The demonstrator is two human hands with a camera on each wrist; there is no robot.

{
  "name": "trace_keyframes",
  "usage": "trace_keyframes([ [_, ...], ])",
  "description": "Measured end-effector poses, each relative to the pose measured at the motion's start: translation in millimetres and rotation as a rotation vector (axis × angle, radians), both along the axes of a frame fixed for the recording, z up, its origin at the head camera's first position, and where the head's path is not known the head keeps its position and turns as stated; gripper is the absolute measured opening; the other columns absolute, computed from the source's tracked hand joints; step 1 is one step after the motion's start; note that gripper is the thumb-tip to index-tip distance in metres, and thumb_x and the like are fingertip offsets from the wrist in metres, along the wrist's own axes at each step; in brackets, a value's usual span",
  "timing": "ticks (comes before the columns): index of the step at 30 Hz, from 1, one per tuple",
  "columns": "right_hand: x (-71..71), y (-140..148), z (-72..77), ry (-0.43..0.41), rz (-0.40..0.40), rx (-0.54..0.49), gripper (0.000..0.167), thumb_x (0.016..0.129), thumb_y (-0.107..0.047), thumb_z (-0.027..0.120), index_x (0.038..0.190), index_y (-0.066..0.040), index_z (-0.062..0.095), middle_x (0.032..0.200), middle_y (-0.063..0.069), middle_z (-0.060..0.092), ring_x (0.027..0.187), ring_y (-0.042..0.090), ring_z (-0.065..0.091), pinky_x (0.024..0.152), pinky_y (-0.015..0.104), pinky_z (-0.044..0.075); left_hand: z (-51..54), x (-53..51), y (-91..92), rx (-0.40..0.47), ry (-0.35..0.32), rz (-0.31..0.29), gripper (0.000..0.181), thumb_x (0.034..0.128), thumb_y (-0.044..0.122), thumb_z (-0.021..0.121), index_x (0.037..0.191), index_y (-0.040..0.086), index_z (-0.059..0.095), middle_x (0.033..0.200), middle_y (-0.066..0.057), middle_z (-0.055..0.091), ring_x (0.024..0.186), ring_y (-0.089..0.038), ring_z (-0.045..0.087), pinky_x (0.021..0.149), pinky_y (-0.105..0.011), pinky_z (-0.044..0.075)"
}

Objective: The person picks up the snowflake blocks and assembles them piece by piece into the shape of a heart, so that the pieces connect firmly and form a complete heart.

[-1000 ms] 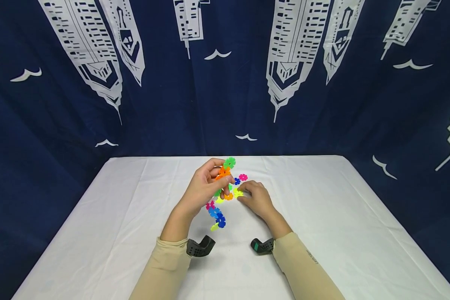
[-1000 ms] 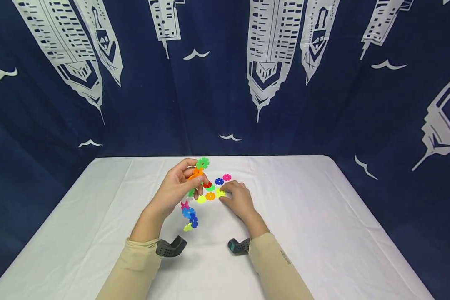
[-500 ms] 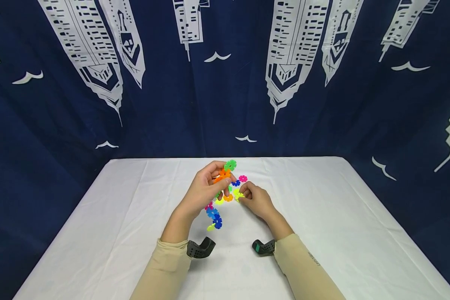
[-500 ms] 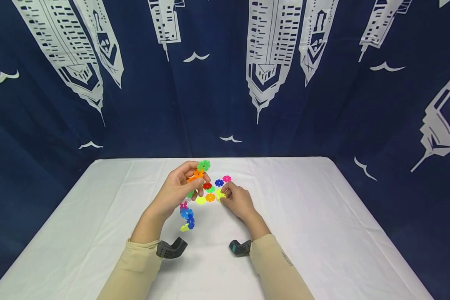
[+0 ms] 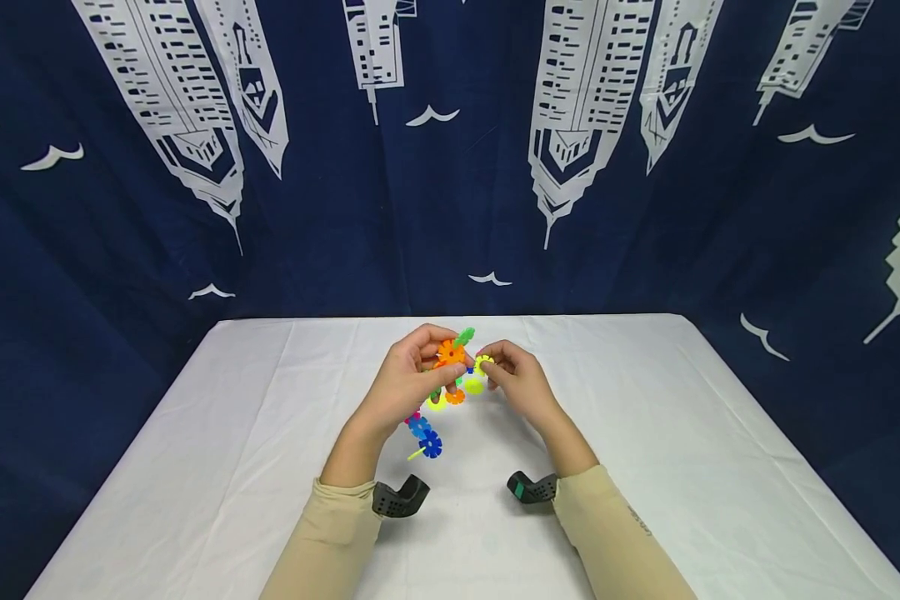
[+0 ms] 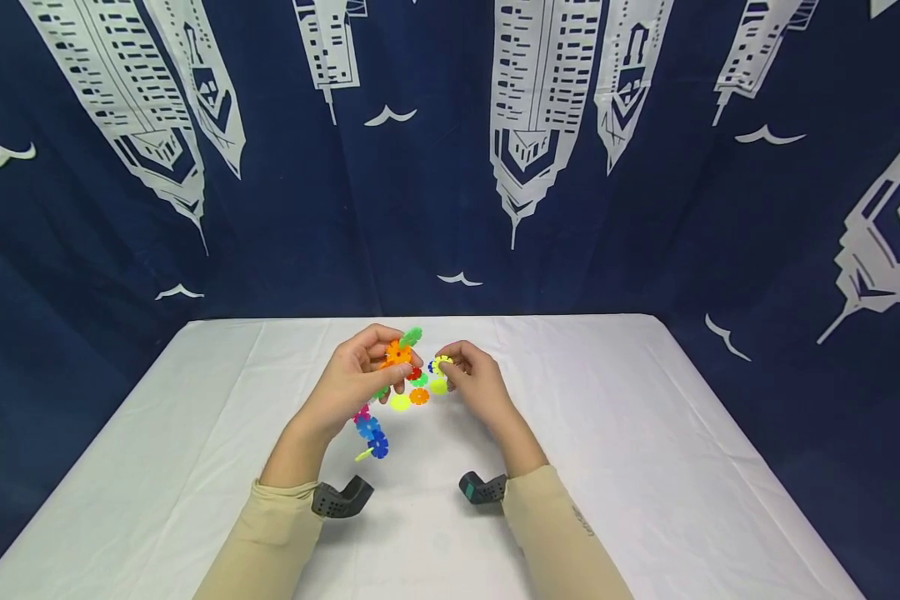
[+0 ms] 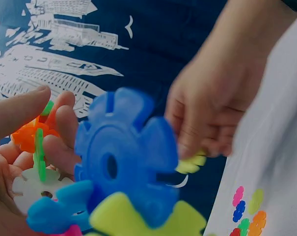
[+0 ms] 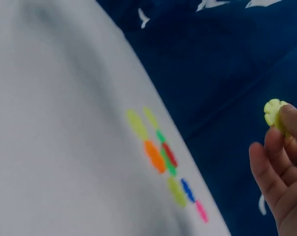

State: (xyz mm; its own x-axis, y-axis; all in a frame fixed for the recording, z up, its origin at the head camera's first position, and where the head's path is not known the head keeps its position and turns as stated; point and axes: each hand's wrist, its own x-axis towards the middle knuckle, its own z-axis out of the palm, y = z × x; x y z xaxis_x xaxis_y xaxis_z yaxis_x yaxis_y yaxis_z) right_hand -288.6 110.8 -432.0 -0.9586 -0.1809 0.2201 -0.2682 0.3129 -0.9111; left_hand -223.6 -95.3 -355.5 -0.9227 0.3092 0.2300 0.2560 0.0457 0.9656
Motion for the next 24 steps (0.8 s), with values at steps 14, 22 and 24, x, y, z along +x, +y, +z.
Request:
trace_keyframes([
  [14,30.4,-3,52.2,0.113,0.099,-0.317,0.008,0.105,-0.006,0.044,0.112,-0.003,0.046,0.067,0.002,0.061,0.049,0.014,0.05,0.052,0.02,0.047,2.0,2.6,2.7,-0.11,-0.028,0.014,0.037,0.0977,0.014,0.062,0.134,0.017,0.053,0.087,-0.009,0.066,0.06,-0.018,0.047,0.053,-0.019,0.041],
  [22,42.9,-4,64.6,0.199,0.084,-0.301,0.009,0.104,-0.005,0.048,0.112,-0.002,0.05,0.065,0.001,0.059,0.048,0.015,0.048,0.049,0.019,0.045,3.2,5.6,4.9,-0.142,0.053,-0.041,0.034,0.1077,0.025,0.043,0.135,0.012,0.058,0.076,-0.005,0.051,0.065,-0.018,0.048,0.053,-0.018,0.039],
  [24,45.1,-5,66.7,0.225,0.09,-0.297,0.01,0.103,-0.005,0.05,0.113,-0.002,0.05,0.066,0.001,0.059,0.048,0.016,0.048,0.049,0.019,0.045,3.0,5.5,4.9,-0.129,0.061,-0.039,0.034,0.1082,0.025,0.042,0.134,0.011,0.059,0.077,-0.005,0.052,0.067,-0.017,0.049,0.053,-0.018,0.04],
])
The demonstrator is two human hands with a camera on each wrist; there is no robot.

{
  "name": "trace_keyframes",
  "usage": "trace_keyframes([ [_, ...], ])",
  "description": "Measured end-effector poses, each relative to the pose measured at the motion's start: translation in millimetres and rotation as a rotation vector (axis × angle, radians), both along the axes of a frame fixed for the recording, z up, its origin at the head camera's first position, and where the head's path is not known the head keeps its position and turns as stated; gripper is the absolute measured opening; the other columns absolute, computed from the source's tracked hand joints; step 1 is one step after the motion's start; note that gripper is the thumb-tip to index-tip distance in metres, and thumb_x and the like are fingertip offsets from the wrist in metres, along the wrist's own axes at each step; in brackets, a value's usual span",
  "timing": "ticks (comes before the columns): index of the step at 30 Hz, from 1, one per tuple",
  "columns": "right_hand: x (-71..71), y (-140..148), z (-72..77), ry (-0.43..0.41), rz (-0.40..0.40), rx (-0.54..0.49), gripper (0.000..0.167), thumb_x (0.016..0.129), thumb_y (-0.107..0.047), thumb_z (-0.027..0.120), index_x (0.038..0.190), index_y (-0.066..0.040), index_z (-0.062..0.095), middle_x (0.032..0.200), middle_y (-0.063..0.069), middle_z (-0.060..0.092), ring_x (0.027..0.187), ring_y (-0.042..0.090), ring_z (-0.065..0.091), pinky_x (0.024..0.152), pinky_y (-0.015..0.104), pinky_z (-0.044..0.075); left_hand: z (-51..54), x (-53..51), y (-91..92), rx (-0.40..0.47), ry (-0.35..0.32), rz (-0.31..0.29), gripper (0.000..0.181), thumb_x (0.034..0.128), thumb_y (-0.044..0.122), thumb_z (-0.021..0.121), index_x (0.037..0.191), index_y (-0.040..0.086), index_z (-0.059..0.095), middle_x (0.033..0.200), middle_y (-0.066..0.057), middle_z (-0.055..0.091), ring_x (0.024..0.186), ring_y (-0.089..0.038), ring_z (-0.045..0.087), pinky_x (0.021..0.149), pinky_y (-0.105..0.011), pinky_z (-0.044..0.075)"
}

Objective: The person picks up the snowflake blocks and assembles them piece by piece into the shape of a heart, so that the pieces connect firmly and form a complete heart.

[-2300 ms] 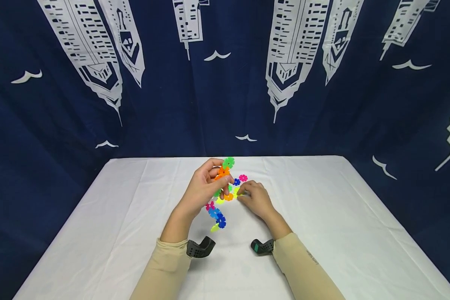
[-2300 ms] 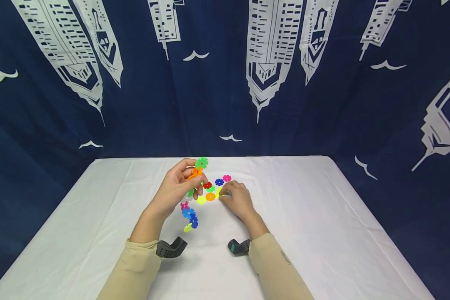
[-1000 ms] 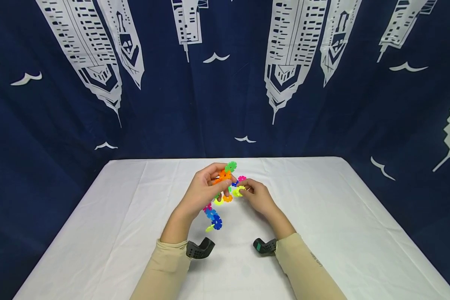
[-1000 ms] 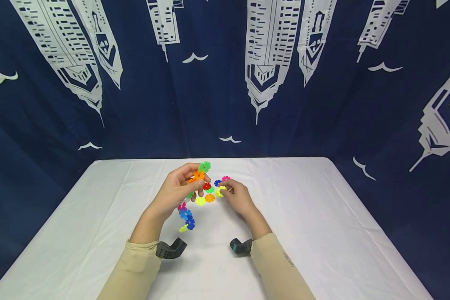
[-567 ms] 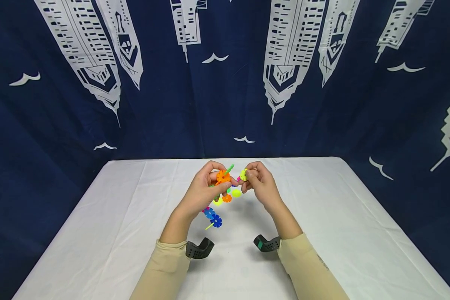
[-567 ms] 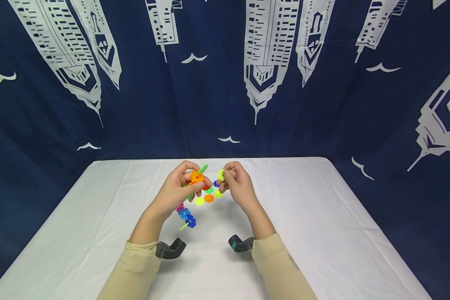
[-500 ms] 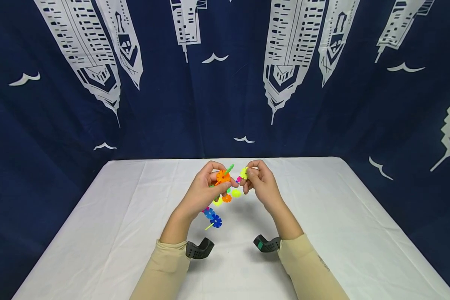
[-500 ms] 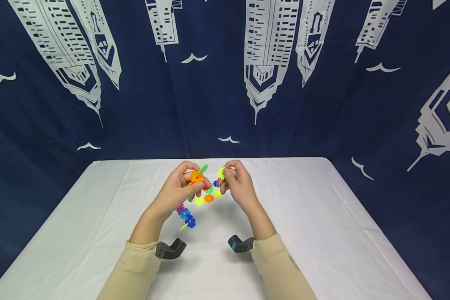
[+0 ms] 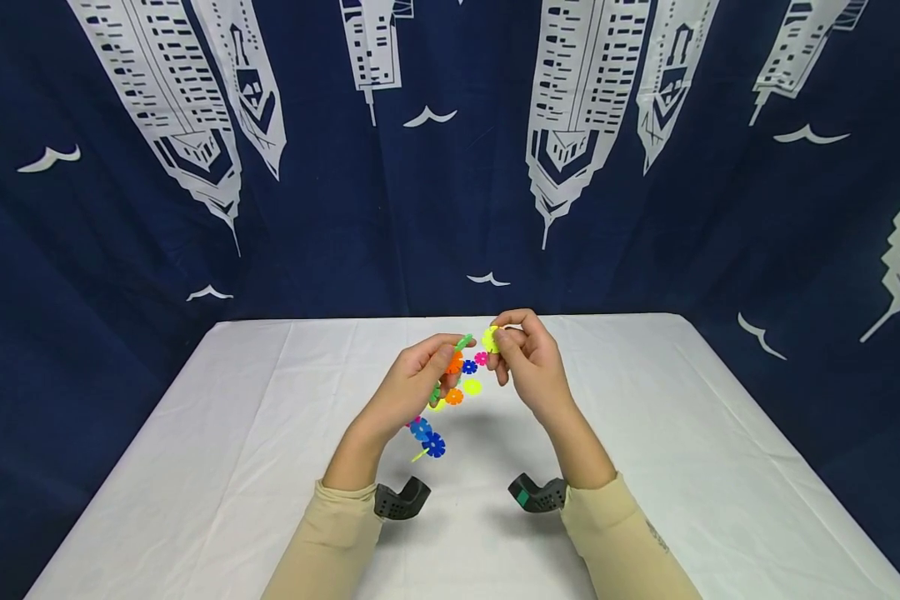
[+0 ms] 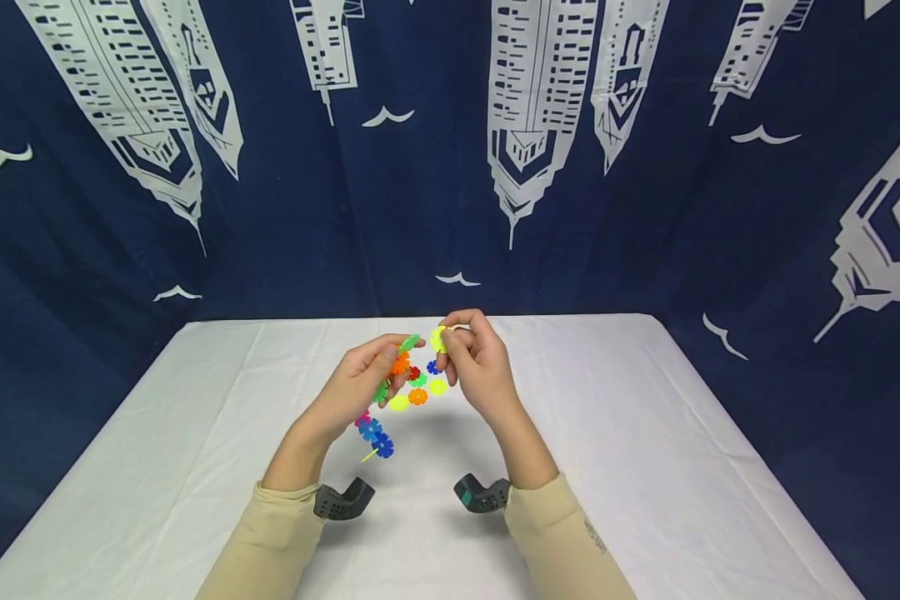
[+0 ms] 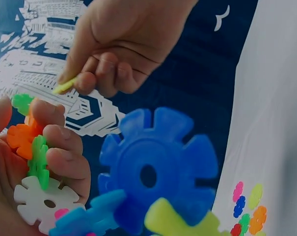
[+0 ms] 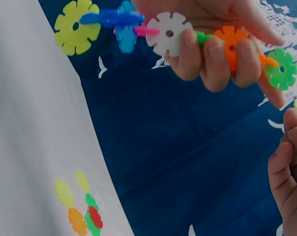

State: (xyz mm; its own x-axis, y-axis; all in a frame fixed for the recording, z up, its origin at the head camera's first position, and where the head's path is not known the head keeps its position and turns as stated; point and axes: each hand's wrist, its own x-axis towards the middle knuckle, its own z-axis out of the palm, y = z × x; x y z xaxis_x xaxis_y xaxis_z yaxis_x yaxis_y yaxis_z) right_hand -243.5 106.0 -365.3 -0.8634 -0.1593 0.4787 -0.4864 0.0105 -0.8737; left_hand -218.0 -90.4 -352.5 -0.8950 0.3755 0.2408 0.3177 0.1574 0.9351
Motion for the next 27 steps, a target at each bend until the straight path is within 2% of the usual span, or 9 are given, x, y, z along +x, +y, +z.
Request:
trace_keyframes([
  [6,5.2,-1,4.5,0.097,0.01,-0.011,0.015,0.101,-0.001,0.052,0.115,0.004,0.05,0.068,0.001,0.058,0.048,0.017,0.049,0.049,0.02,0.046,-0.6,-0.5,-0.1,-0.004,-0.004,-0.001,0.029,0.1058,0.022,0.049,0.13,0.011,0.061,0.078,-0.006,0.055,0.066,-0.017,0.052,0.056,-0.019,0.045],
  [10,8.2,-3,7.3,0.159,0.006,-0.029,0.015,0.1,0.002,0.052,0.114,0.006,0.051,0.067,0.004,0.058,0.048,0.017,0.048,0.048,0.02,0.045,-1.7,-1.5,0.0,0.001,-0.009,-0.026,0.028,0.1047,0.017,0.051,0.131,0.009,0.058,0.077,-0.009,0.056,0.061,-0.019,0.052,0.056,-0.02,0.048],
  [17,12.3,-7,7.7,0.232,-0.01,0.024,0.014,0.098,0.004,0.055,0.111,0.007,0.053,0.068,0.016,0.06,0.048,0.016,0.048,0.046,0.022,0.044,-2.9,-1.3,0.6,0.025,0.005,-0.051,0.025,0.102,0.013,0.056,0.127,0.01,0.059,0.091,-0.021,0.066,0.058,-0.029,0.054,0.049,-0.02,0.043],
  [22,13.9,-11,6.4,0.285,-0.038,0.026,0.013,0.097,0.006,0.056,0.109,0.008,0.055,0.068,0.017,0.06,0.047,0.017,0.047,0.045,0.021,0.043,-1.8,0.1,0.9,0.033,0.024,-0.031,0.024,0.1007,0.011,0.058,0.124,0.009,0.061,0.094,-0.024,0.071,0.054,-0.024,0.052,0.048,-0.018,0.041],
  [27,15.4,-16,4.1,0.318,-0.037,-0.044,0.013,0.097,0.008,0.053,0.11,0.011,0.054,0.067,0.019,0.056,0.046,0.017,0.044,0.044,0.019,0.04,0.2,2.0,0.8,0.026,0.058,0.001,0.019,0.0994,0.012,0.06,0.118,0.011,0.065,0.087,-0.018,0.072,0.05,-0.016,0.046,0.046,-0.018,0.036],
])
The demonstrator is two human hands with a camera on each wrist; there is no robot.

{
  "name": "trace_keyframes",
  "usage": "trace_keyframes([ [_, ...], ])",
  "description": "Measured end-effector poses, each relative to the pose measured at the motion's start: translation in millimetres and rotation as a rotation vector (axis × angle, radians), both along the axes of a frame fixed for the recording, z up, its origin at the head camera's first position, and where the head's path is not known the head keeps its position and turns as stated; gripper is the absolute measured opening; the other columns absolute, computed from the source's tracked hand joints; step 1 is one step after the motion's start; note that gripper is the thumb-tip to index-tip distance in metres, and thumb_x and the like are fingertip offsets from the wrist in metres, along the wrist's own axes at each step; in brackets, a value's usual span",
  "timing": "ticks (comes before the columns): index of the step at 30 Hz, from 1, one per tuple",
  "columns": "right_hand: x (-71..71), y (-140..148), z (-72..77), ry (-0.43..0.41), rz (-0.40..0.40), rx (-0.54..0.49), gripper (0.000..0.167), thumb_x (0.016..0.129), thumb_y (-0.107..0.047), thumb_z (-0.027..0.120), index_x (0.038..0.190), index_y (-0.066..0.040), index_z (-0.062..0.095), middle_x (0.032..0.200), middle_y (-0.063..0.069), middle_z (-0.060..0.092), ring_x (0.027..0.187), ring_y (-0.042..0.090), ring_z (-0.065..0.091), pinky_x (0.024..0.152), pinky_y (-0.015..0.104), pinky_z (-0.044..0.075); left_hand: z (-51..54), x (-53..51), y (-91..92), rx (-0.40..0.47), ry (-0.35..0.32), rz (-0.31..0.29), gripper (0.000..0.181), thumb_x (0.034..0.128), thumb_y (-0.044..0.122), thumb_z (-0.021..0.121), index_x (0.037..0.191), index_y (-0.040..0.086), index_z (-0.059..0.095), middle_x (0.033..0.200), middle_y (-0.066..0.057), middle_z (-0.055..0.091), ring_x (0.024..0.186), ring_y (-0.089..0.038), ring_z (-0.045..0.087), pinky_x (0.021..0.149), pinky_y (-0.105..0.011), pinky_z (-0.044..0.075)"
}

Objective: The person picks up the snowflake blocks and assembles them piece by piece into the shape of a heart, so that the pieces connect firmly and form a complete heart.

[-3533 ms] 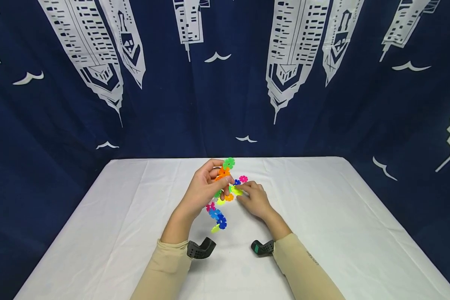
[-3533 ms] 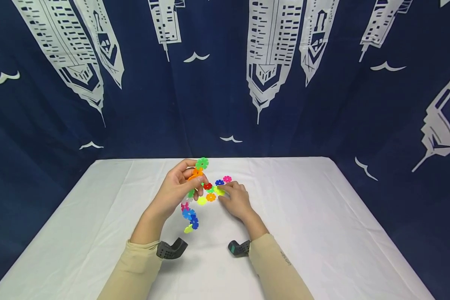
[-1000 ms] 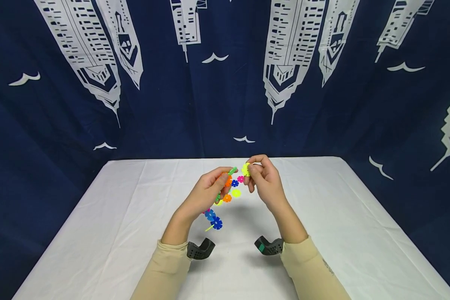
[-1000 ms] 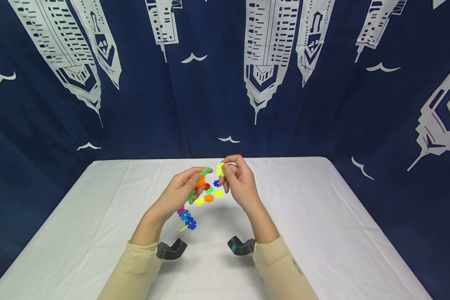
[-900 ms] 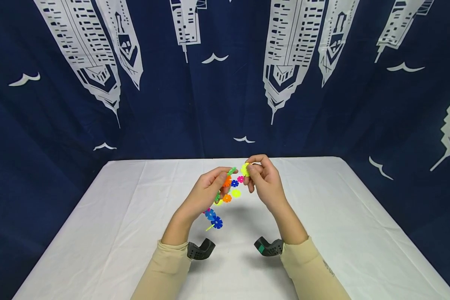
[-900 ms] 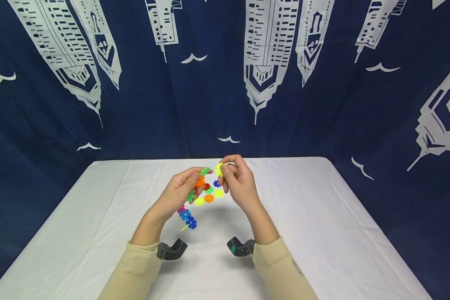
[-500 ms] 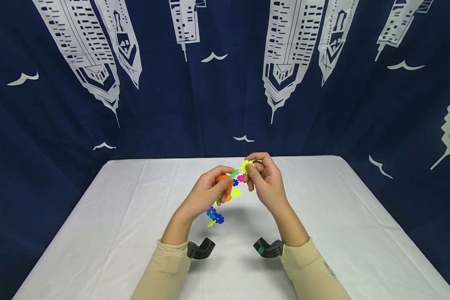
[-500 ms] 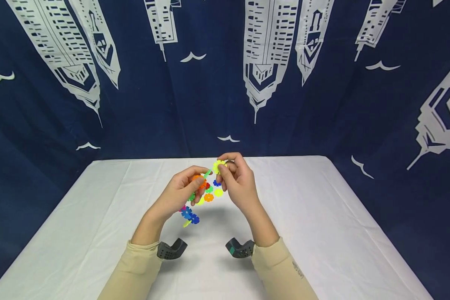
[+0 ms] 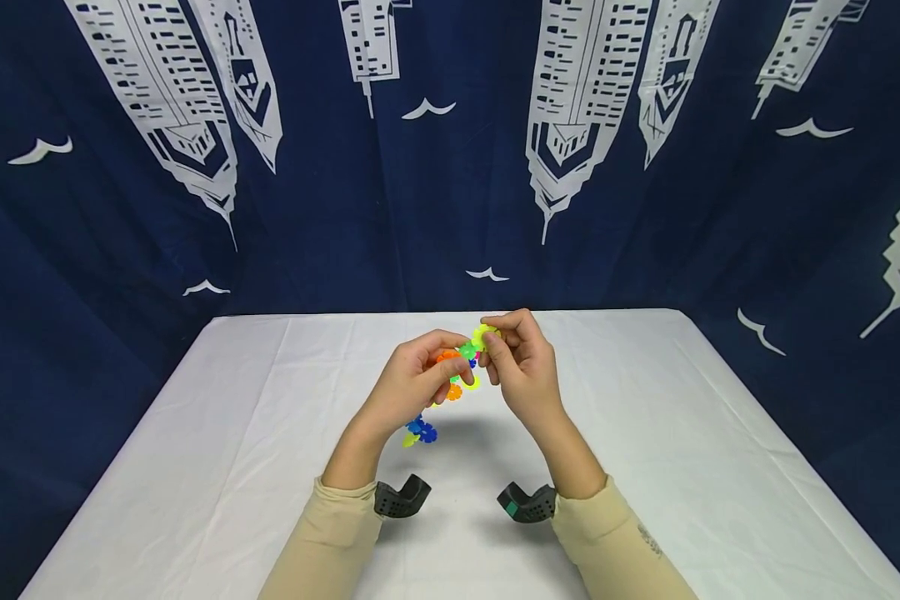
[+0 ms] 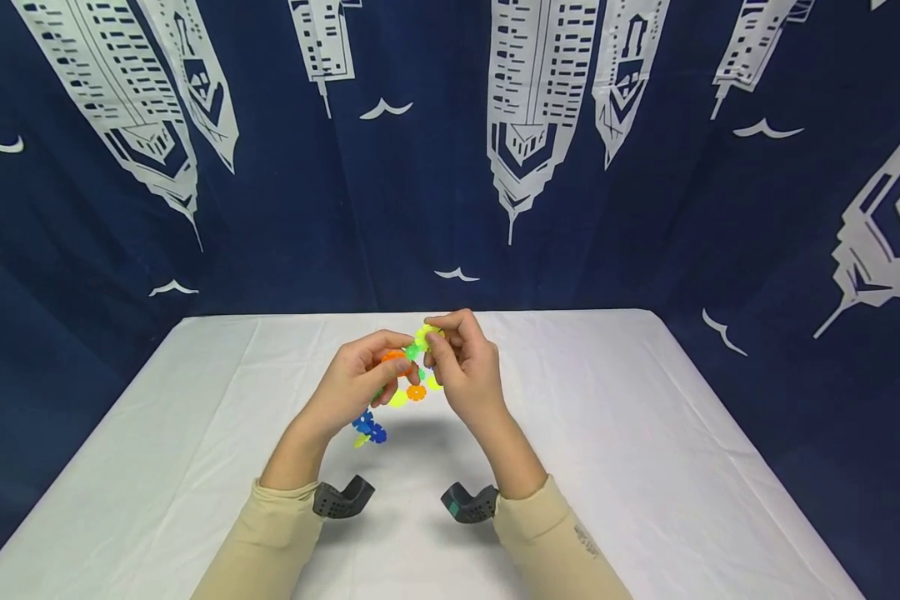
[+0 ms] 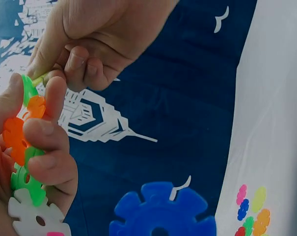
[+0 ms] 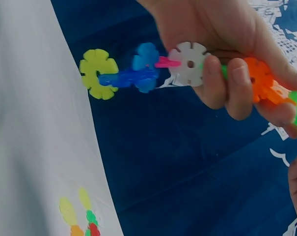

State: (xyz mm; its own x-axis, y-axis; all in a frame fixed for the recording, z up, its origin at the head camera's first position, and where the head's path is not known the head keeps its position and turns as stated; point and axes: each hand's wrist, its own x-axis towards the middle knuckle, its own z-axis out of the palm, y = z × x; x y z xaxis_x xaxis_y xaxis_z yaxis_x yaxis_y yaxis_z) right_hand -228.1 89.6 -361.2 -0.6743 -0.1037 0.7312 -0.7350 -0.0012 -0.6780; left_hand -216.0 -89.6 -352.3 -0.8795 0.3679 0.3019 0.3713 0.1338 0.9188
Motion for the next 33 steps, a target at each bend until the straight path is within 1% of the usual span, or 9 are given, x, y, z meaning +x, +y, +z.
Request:
trace_keyframes([
  [3,0.7,-2.9,-1.5,0.013,0.017,-0.046,0.013,0.097,0.01,0.052,0.11,0.013,0.052,0.067,0.02,0.054,0.046,0.014,0.042,0.043,0.018,0.039,1.2,1.0,0.5,0.0,0.018,0.008,0.017,0.0991,0.012,0.061,0.116,0.011,0.066,0.084,-0.014,0.072,0.049,-0.012,0.044,0.045,-0.018,0.034],
  [8,1.1,-4.9,-2.3,0.016,0.03,-0.078,0.014,0.097,0.011,0.051,0.11,0.014,0.051,0.067,0.021,0.053,0.047,0.011,0.042,0.043,0.017,0.038,3.0,2.0,1.3,-0.002,0.03,0.014,0.017,0.0985,0.011,0.062,0.115,0.01,0.067,0.083,-0.013,0.072,0.048,-0.012,0.043,0.045,-0.018,0.035],
  [15,0.5,-2.7,-1.7,0.02,0.044,-0.044,0.014,0.096,0.012,0.051,0.11,0.014,0.051,0.067,0.021,0.053,0.046,0.012,0.042,0.043,0.017,0.039,5.7,3.4,0.5,-0.021,0.037,0.021,0.018,0.0977,0.012,0.063,0.114,0.008,0.067,0.082,-0.013,0.071,0.048,-0.012,0.043,0.046,-0.018,0.037],
  [18,0.4,-1.4,-0.7,0.007,0.053,-0.023,0.013,0.096,0.012,0.052,0.109,0.013,0.052,0.067,0.02,0.053,0.045,0.012,0.043,0.043,0.017,0.04,5.8,3.8,0.5,-0.026,0.038,0.019,0.018,0.0973,0.011,0.064,0.114,0.006,0.067,0.082,-0.014,0.071,0.049,-0.011,0.043,0.047,-0.017,0.037],
  [26,2.4,-1.4,2.1,-0.033,0.115,-0.008,0.013,0.098,0.01,0.051,0.11,0.013,0.051,0.066,0.019,0.054,0.044,0.012,0.044,0.041,0.021,0.04,6.8,4.9,-0.8,-0.034,0.057,0.018,0.019,0.0977,0.01,0.062,0.116,0.005,0.066,0.082,-0.014,0.072,0.049,-0.011,0.042,0.047,-0.017,0.036],
  [28,2.1,-1.7,2.0,-0.031,0.113,-0.012,0.013,0.097,0.01,0.051,0.11,0.013,0.051,0.066,0.019,0.054,0.044,0.012,0.044,0.041,0.021,0.04,7.2,5.2,-1.0,-0.026,0.053,0.01,0.02,0.0979,0.009,0.062,0.116,0.004,0.066,0.082,-0.015,0.071,0.048,-0.011,0.041,0.047,-0.017,0.036],
  [33,1.0,-2.4,1.1,-0.032,0.11,-0.032,0.013,0.097,0.011,0.051,0.11,0.014,0.051,0.066,0.019,0.054,0.044,0.012,0.043,0.041,0.02,0.039,5.7,4.3,-0.2,0.008,0.015,-0.001,0.019,0.0981,0.01,0.062,0.116,0.005,0.065,0.083,-0.017,0.071,0.048,-0.01,0.042,0.046,-0.017,0.034],
])
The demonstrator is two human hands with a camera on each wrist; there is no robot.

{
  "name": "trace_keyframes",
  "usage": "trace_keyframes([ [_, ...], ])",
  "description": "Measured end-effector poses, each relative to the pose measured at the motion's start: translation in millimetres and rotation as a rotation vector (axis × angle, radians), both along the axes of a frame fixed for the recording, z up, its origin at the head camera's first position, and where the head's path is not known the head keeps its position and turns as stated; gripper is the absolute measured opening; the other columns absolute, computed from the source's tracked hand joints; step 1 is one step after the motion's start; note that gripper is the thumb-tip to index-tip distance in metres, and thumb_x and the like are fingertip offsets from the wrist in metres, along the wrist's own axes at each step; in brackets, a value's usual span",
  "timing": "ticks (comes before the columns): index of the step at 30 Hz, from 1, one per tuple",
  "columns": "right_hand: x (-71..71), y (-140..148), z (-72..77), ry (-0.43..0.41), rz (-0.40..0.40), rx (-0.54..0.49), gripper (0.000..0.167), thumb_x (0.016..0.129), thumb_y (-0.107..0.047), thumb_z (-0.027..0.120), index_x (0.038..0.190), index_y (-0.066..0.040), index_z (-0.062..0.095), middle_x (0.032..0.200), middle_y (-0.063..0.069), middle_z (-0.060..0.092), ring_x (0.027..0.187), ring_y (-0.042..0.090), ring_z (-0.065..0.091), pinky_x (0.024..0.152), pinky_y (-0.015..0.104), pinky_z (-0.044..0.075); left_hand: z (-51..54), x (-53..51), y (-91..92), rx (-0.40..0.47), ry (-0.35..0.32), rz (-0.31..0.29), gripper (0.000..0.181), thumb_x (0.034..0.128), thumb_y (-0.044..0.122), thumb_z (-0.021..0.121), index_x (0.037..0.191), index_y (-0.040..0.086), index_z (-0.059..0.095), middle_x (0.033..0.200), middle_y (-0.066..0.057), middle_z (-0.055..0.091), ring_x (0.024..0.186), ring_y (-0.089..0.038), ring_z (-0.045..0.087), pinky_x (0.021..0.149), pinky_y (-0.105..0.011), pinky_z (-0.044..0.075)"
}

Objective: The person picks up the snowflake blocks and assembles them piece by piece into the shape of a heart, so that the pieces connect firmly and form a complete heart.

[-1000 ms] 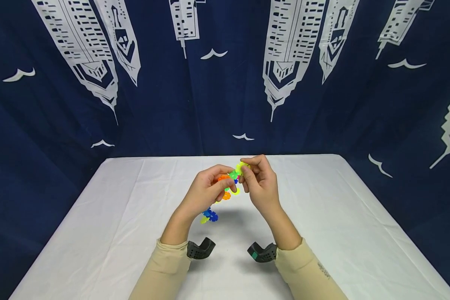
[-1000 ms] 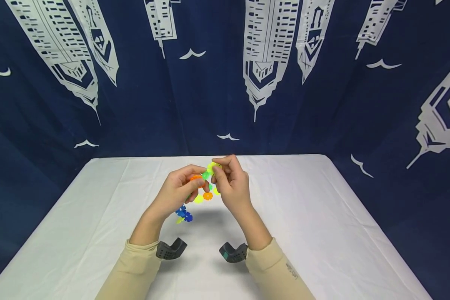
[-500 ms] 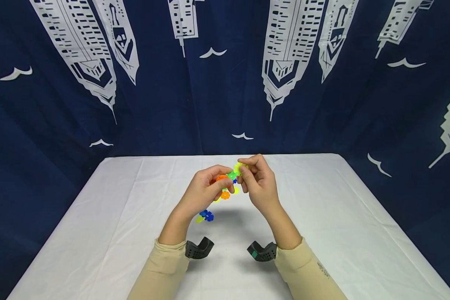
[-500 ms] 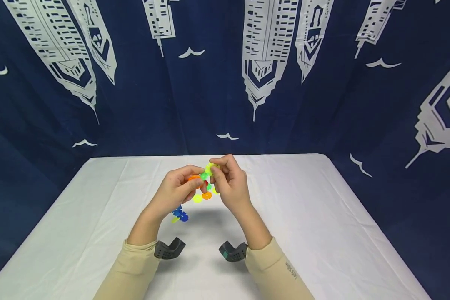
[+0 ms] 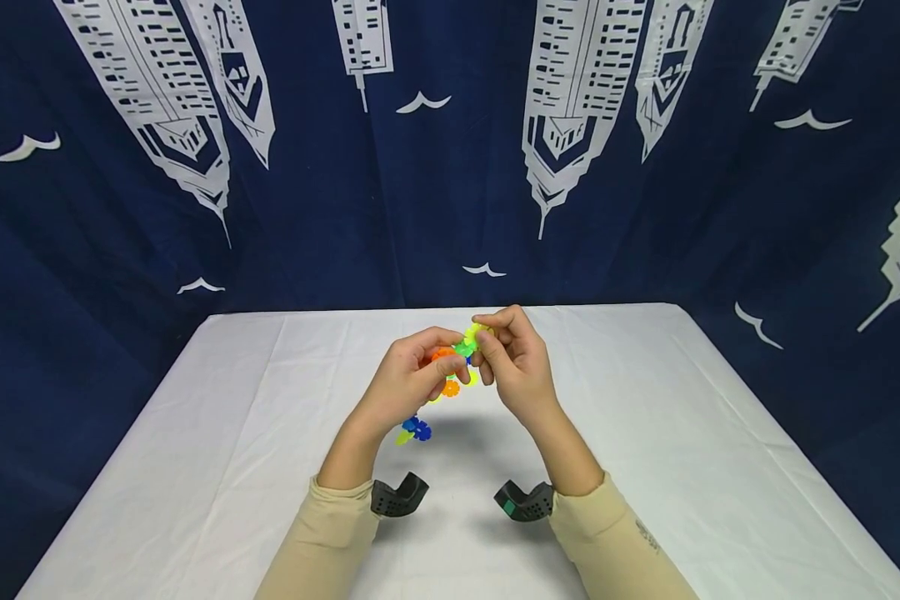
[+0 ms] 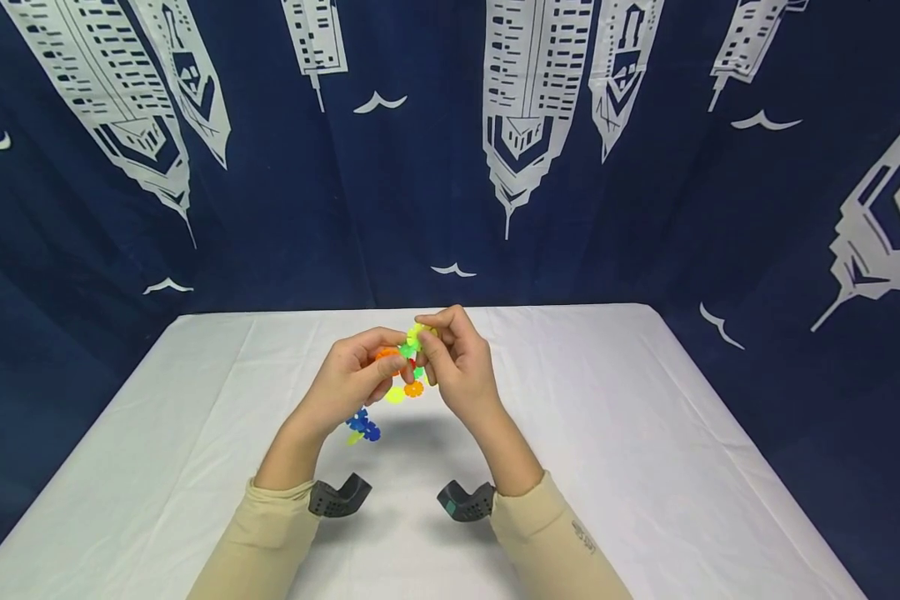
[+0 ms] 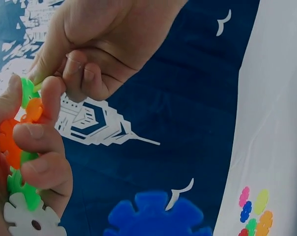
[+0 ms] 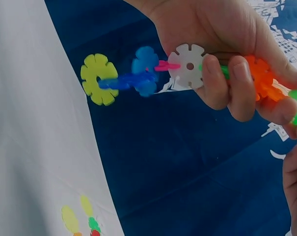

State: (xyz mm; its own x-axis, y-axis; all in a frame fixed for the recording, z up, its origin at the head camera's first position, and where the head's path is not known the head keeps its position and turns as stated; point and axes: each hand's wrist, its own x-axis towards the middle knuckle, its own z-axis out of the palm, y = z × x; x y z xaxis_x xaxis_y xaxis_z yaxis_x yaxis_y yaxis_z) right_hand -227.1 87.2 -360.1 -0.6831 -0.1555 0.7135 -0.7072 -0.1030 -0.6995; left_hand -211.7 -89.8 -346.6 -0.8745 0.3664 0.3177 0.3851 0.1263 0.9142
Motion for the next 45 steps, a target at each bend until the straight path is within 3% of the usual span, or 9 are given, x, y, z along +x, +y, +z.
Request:
trace_keyframes([
  [4,-0.8,0,1.0,0.005,-0.031,0.011,0.015,0.097,0.01,0.052,0.111,0.013,0.052,0.065,0.018,0.054,0.045,0.012,0.044,0.042,0.02,0.039,-1.8,-1.6,1.8,0.044,-0.037,-0.001,0.018,0.0987,0.01,0.061,0.116,0.006,0.065,0.084,-0.017,0.071,0.049,-0.01,0.043,0.045,-0.017,0.034],
  [11,-4.5,2,-0.4,0.01,-0.085,0.063,0.021,0.098,0.007,0.054,0.118,0.007,0.058,0.063,0.016,0.055,0.049,0.014,0.047,0.044,0.021,0.041,-5.8,-2.9,6.4,0.189,-0.172,-0.051,0.028,0.1012,0.014,0.057,0.127,0.004,0.06,0.081,-0.001,0.068,0.049,-0.01,0.045,0.045,-0.017,0.039],
  [21,-7.4,1,-5.2,-0.014,-0.082,0.11,0.027,0.099,0.002,0.055,0.126,-0.001,0.061,0.069,0.016,0.054,0.05,0.016,0.045,0.045,0.023,0.04,-10.1,-7.0,2.1,0.223,-0.214,-0.084,0.03,0.1031,0.02,0.056,0.129,0.005,0.057,0.082,-0.001,0.066,0.052,-0.012,0.047,0.05,-0.019,0.044],
  [28,-16.5,0,-15.8,-0.036,-0.072,0.127,0.032,0.1,0.002,0.052,0.133,-0.001,0.055,0.077,0.02,0.057,0.052,0.017,0.046,0.048,0.023,0.043,-8.7,-8.4,0.0,0.279,-0.227,-0.059,0.029,0.1032,0.02,0.056,0.127,0.004,0.054,0.083,-0.003,0.066,0.053,-0.013,0.048,0.052,-0.02,0.045],
  [31,-24.2,2,-25.3,-0.103,-0.108,0.144,0.028,0.101,-0.002,0.053,0.129,-0.001,0.056,0.081,0.024,0.059,0.055,0.023,0.048,0.05,0.023,0.044,-7.5,-8.4,-0.9,0.305,-0.232,-0.048,0.029,0.1034,0.02,0.055,0.126,0.002,0.053,0.083,-0.003,0.066,0.054,-0.013,0.048,0.052,-0.02,0.044],
  [35,-35.2,5,-41.2,-0.267,-0.177,0.193,0.028,0.102,-0.012,0.056,0.128,-0.005,0.059,0.09,0.025,0.061,0.065,0.035,0.053,0.055,0.021,0.046,-6.9,-8.1,-1.8,0.314,-0.234,-0.035,0.029,0.1035,0.02,0.055,0.126,0.002,0.052,0.084,-0.002,0.066,0.056,-0.013,0.049,0.053,-0.019,0.046],
  [41,-49.1,10,-63.3,-0.4,-0.29,0.346,0.027,0.099,-0.017,0.062,0.125,-0.011,0.064,0.1,0.015,0.067,0.075,0.018,0.058,0.064,0.02,0.048,-5.4,-7.5,-2.5,0.322,-0.215,-0.02,0.028,0.1032,0.019,0.055,0.124,0.002,0.051,0.084,0.001,0.067,0.06,-0.012,0.052,0.055,-0.019,0.049],
  [45,-56.1,12,-78.9,-0.466,-0.307,0.497,0.029,0.098,-0.019,0.064,0.126,-0.013,0.064,0.11,0.012,0.068,0.092,0.022,0.063,0.078,0.028,0.052,-5.1,-8.3,-2.4,0.349,-0.208,0.0,0.025,0.1033,0.018,0.055,0.123,0.002,0.051,0.085,0.0,0.067,0.061,-0.012,0.053,0.056,-0.018,0.05],
])
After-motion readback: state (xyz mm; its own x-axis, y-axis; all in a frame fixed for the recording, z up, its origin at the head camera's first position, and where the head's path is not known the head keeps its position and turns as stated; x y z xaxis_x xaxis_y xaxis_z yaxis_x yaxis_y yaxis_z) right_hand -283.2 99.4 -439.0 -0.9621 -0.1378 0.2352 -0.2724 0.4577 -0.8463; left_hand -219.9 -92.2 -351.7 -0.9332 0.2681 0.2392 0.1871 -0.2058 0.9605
